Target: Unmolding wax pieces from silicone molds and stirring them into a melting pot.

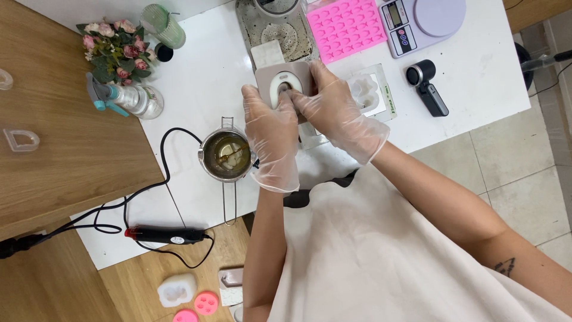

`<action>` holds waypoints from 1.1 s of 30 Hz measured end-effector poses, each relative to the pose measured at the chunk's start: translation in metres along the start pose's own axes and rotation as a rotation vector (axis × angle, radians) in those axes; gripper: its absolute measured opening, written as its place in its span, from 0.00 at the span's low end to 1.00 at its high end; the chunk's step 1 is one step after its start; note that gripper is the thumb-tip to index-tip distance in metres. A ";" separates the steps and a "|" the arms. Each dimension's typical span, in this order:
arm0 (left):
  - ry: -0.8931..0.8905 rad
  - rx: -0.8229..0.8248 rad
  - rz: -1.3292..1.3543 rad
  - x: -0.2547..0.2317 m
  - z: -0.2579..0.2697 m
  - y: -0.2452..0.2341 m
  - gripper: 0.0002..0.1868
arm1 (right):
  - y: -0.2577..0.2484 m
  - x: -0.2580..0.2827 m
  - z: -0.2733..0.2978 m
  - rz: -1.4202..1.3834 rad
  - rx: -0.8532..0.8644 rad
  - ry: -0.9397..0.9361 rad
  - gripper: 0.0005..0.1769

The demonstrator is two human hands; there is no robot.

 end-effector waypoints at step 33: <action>-0.035 0.496 0.860 0.010 0.004 -0.021 0.25 | -0.017 0.012 0.023 -0.539 0.240 -0.279 0.09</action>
Point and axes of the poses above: each hand's wrist, its own z-axis away from the middle knuckle, its own y-axis out of the palm, x = y × z, the point moved 5 cm from there along -z, towards the middle knuckle, and after that the axes turned 8 degrees about x, right-handed, at the moved point
